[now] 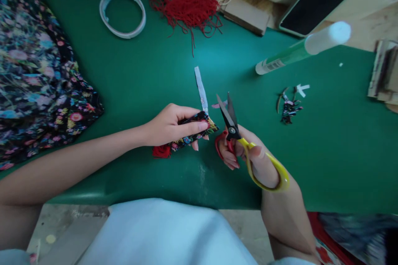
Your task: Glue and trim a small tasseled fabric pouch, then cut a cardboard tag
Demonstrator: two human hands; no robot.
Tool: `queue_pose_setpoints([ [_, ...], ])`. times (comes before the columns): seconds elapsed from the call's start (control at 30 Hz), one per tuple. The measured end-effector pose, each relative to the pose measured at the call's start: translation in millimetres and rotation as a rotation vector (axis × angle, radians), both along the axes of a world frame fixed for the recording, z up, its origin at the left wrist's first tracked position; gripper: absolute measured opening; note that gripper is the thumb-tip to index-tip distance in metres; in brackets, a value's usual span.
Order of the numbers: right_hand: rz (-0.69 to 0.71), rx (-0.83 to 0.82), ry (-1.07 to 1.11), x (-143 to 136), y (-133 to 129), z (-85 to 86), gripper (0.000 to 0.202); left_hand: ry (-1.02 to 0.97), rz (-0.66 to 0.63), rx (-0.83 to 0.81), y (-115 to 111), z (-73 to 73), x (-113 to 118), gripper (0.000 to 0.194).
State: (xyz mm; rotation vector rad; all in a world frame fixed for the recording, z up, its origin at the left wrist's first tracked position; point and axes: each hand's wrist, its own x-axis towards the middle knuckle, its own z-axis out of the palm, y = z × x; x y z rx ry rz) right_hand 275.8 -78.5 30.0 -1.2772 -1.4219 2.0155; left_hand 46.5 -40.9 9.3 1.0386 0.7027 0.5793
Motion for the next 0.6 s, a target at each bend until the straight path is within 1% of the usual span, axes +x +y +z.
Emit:
queue_pose_setpoints([
  [0.07,-0.146,-0.026,0.087,-5.0,-0.2,0.3,0.067,0.000,-0.014,0.031,0.8,0.3,-0.4,0.033],
  [0.1,-0.209,-0.008,0.112,-7.7,0.0,1.7,0.063,0.005,-0.023,0.050,1.2,0.4,-0.8,0.032],
  [0.17,-0.273,0.040,0.123,-12.3,1.5,6.0,0.051,0.021,-0.037,0.085,1.7,0.4,-1.6,0.030],
  [0.2,-0.278,0.028,0.135,-13.6,2.8,8.4,0.045,0.030,-0.040,0.099,1.8,0.3,-2.1,0.028],
  [0.23,-0.264,-0.021,0.156,-14.2,4.6,10.7,0.042,0.038,-0.042,0.109,1.7,0.1,-2.5,0.027],
  [0.27,-0.233,-0.105,0.189,-14.0,6.7,12.5,0.041,0.044,-0.044,0.116,1.6,-0.1,-2.9,0.025],
  [0.33,-0.166,-0.315,0.260,-12.3,11.4,14.4,0.043,0.058,-0.047,0.140,1.0,-0.8,-3.1,0.022],
  [0.4,-0.102,-0.486,0.341,-9.7,15.5,13.8,0.047,0.062,-0.018,0.209,0.2,-1.8,-2.7,0.021],
  [0.5,-0.043,-0.602,0.471,-6.3,18.2,11.0,0.047,0.045,0.106,0.302,-0.8,-4.2,-1.4,0.019],
  [0.53,-0.037,-0.622,0.509,-5.4,18.1,10.3,0.047,0.043,0.141,0.305,-1.0,-5.0,-1.0,0.018],
  [0.6,-0.037,-0.655,0.562,-4.0,16.6,9.8,0.045,0.055,0.168,0.291,-0.8,-6.2,-0.8,0.018],
])
